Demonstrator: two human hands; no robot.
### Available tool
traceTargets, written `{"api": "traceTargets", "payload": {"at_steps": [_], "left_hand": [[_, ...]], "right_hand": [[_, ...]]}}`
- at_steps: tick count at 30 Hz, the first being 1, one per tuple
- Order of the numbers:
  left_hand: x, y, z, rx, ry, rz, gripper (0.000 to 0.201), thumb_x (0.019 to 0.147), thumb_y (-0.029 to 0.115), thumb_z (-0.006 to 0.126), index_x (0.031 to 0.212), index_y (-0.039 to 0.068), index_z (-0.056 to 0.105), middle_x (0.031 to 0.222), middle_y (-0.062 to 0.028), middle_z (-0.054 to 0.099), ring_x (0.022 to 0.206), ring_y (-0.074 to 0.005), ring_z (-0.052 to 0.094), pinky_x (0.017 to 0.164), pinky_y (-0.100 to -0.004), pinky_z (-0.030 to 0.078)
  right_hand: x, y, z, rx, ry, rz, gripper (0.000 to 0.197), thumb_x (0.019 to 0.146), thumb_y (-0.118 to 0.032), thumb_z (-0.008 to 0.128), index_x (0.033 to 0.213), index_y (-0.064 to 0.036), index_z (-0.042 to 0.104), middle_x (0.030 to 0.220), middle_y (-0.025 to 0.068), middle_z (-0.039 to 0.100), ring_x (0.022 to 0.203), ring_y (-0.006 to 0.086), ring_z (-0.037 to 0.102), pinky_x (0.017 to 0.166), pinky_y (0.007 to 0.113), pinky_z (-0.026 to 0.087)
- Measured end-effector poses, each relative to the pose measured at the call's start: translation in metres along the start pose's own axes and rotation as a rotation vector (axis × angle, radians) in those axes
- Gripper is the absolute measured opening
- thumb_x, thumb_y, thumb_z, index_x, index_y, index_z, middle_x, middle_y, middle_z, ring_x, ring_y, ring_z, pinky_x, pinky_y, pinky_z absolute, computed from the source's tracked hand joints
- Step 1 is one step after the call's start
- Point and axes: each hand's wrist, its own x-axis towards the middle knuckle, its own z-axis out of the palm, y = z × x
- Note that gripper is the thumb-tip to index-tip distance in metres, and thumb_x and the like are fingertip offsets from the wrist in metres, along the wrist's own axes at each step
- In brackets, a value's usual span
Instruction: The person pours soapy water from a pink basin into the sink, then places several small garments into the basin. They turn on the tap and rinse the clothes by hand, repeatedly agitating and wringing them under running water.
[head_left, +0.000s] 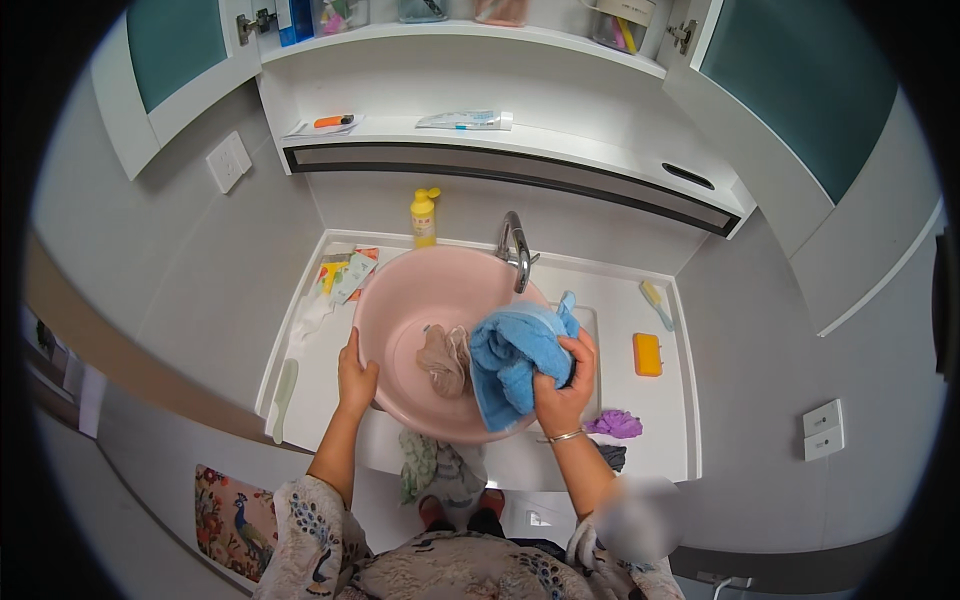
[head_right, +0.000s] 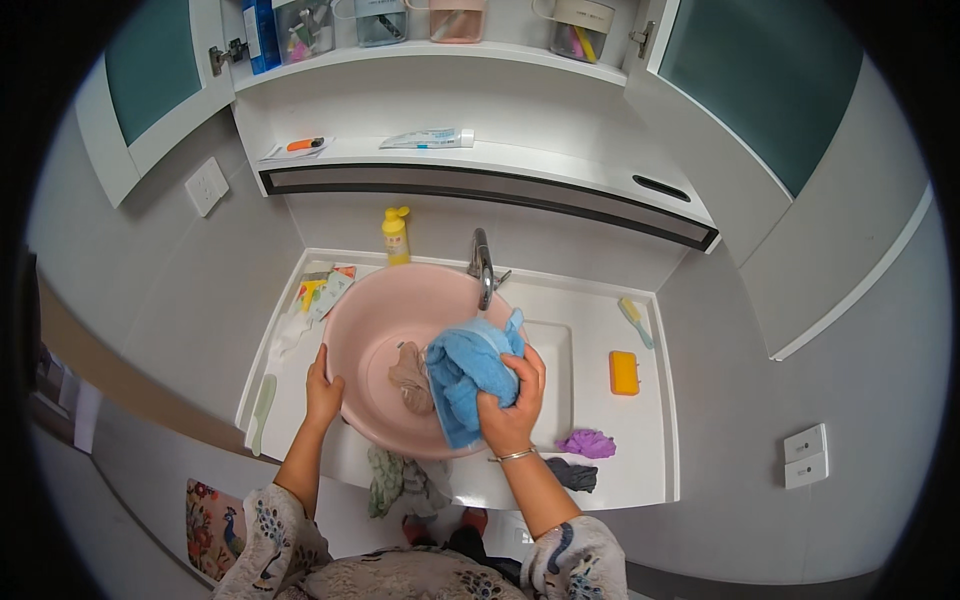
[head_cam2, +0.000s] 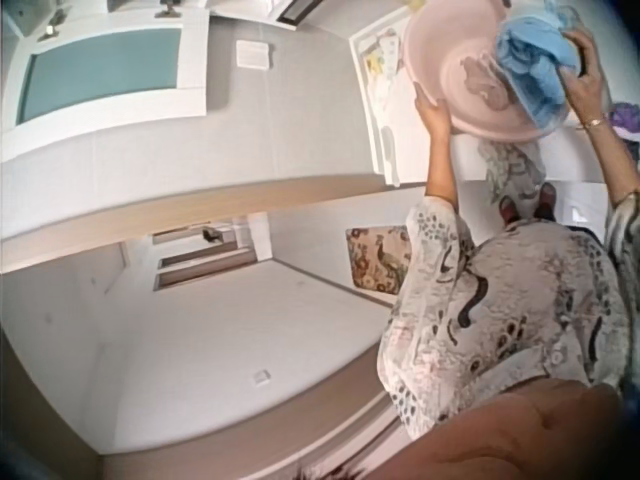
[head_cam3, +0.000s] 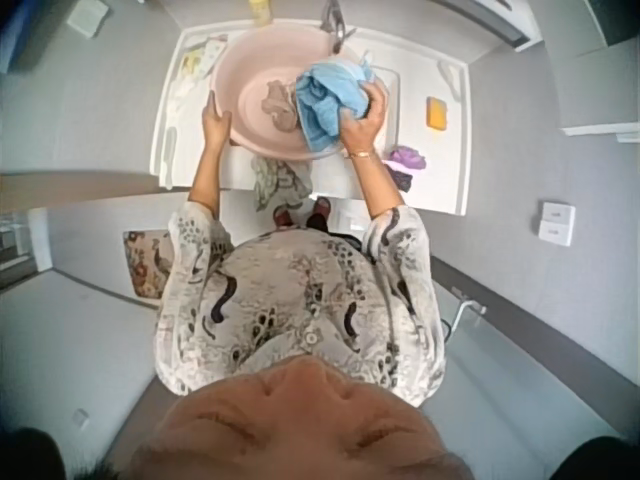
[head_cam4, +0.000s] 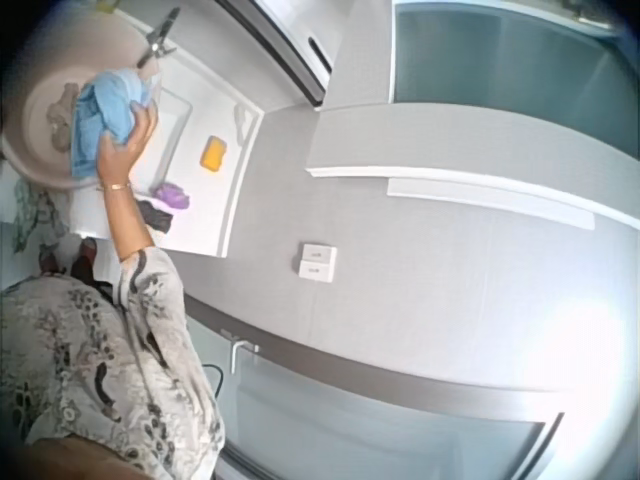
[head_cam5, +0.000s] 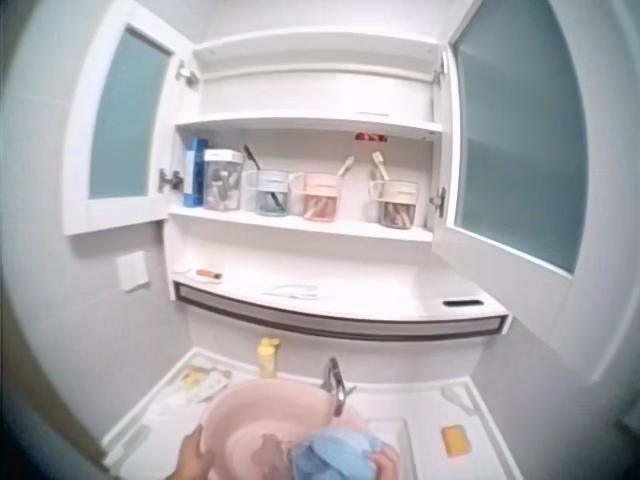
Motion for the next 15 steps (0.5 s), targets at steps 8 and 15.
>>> {"api": "traceTargets", "payload": {"at_steps": [8,15], "left_hand": [[-0.001,-0.008,0.003,-0.002,0.014,-0.018,0.070,0.071,0.000,0.054,0.137,0.003,0.032,0.109,-0.0218,0.050,0.104,-0.0351,0.049,0.092,-0.0386,0.039],[-0.005,0.003,0.001,-0.011,-0.027,-0.041,0.071,0.071,0.000,0.055,0.138,0.002,0.031,0.110,-0.0224,0.050,0.104,-0.0356,0.049,0.093,-0.0385,0.039]], "right_hand": [[-0.062,0.030,0.012,-0.291,-0.464,-0.086,0.027,0.071,-0.005,0.063,0.097,-0.0039,0.056,0.115,0.0220,0.051,0.105,0.0396,0.049,0.091,0.044,0.039],[-0.152,0.019,-0.036,-0.129,-0.797,0.083,0.013,0.076,-0.010,0.064,0.087,-0.0049,0.059,0.090,0.0127,0.060,0.083,0.0327,0.056,0.074,0.042,0.045]]}}
